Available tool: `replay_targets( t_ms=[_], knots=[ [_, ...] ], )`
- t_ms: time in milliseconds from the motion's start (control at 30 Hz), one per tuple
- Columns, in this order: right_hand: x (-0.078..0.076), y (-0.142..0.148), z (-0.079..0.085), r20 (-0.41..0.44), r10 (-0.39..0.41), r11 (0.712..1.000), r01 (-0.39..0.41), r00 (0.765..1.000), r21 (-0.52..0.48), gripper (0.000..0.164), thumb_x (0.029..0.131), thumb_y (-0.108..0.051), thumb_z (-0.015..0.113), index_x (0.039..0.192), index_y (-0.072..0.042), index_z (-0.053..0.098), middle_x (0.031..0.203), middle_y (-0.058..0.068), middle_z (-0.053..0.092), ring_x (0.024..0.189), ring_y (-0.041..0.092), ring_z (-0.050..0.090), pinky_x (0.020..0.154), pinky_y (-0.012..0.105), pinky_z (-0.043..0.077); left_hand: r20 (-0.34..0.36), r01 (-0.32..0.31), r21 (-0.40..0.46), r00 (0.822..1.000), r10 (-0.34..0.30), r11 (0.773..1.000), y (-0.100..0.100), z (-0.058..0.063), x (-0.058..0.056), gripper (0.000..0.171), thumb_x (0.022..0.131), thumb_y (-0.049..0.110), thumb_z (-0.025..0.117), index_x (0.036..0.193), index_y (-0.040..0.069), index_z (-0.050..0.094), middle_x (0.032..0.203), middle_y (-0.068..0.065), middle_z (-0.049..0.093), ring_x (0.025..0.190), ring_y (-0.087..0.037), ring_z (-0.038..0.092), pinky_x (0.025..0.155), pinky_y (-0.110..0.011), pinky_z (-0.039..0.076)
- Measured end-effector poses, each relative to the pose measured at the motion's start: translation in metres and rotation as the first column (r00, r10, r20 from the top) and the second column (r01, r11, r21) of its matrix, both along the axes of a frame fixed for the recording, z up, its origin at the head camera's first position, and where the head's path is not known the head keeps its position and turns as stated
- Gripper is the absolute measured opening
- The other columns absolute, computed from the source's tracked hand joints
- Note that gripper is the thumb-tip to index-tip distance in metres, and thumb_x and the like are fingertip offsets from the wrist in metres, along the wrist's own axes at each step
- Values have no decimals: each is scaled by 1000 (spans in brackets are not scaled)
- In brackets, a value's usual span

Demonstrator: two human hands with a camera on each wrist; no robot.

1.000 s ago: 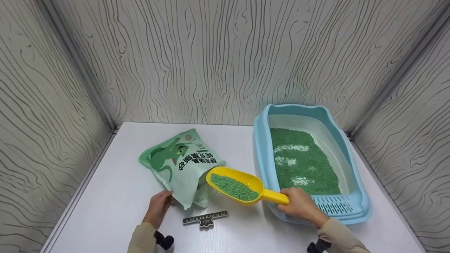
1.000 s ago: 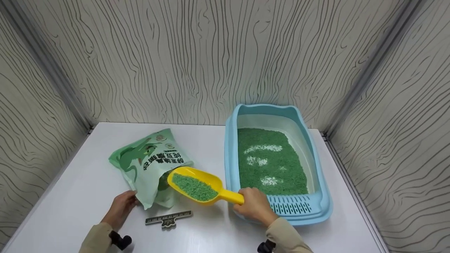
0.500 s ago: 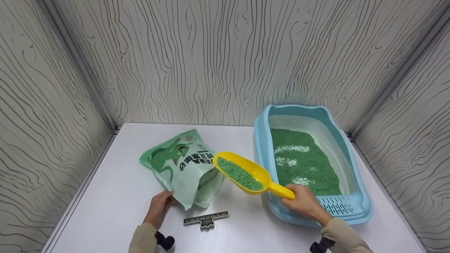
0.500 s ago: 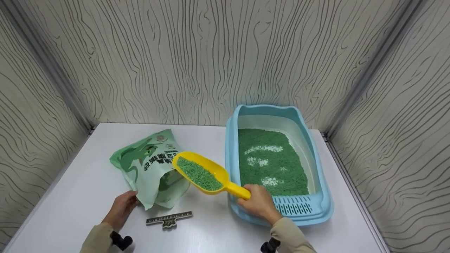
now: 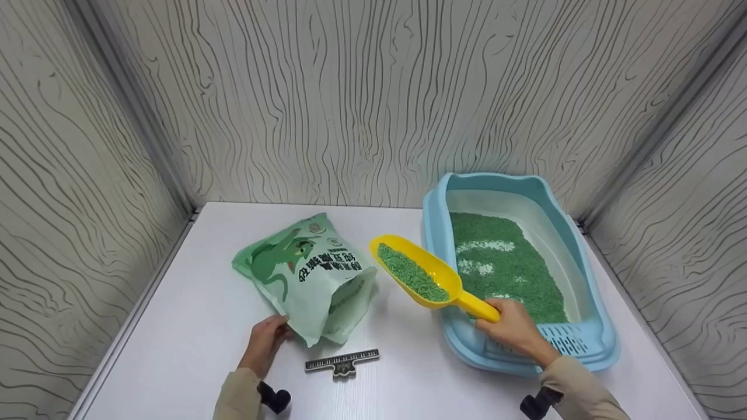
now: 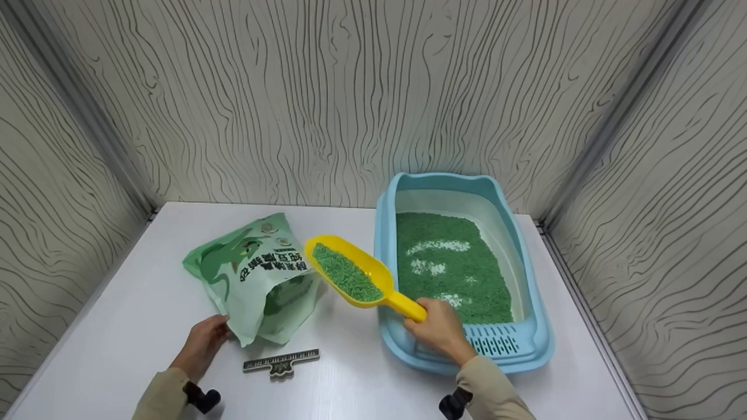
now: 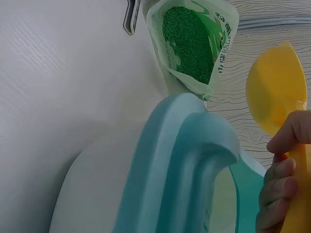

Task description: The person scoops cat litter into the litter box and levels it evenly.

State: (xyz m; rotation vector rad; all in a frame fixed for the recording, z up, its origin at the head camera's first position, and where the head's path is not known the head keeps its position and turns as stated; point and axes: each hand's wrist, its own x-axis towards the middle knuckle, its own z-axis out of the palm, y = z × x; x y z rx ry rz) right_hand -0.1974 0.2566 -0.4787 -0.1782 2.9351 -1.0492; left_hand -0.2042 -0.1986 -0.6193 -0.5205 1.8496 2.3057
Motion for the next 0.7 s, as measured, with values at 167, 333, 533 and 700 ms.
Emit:
replay_targets(
  t_ms=[167, 333, 533, 700],
  knots=[
    [-1, 4, 4, -9, -25, 999, 25, 1000, 41, 23, 71, -7, 70, 94, -2, 70, 70, 4, 60, 58, 10, 42, 56, 22, 36, -10, -2, 3, 1000, 2, 1000, 1, 1, 0, 16, 94, 19, 55, 91, 6, 64, 84, 3, 58, 81, -11, 56, 75, -22, 51],
    [-3, 8, 8, -1, -36, 997, 36, 999, 67, 24, 73, -8, 68, 96, -2, 70, 70, 5, 60, 57, 11, 44, 54, 22, 36, -3, 1, -22, 1000, -1, 1000, 1, 1, 0, 20, 95, 21, 55, 99, 5, 66, 87, 4, 61, 85, -11, 58, 77, -21, 52],
    [-4, 14, 14, -5, -52, 995, 53, 999, 86, 23, 74, -9, 67, 95, 0, 69, 68, 5, 59, 55, 11, 45, 52, 23, 37, -6, 10, -21, 1000, -11, 1000, 1, 1, 0, 19, 95, 21, 55, 95, 5, 65, 85, 4, 60, 84, -11, 57, 77, -22, 52],
    [-5, 20, 20, -6, -72, 993, 72, 997, 88, 26, 75, -10, 66, 98, 1, 68, 67, 6, 58, 53, 11, 45, 49, 24, 37, -10, 33, -28, 999, -33, 999, -1, 1, 2, 23, 95, 23, 55, 101, 3, 64, 88, 4, 59, 85, -10, 57, 78, -21, 51]
  ],
)
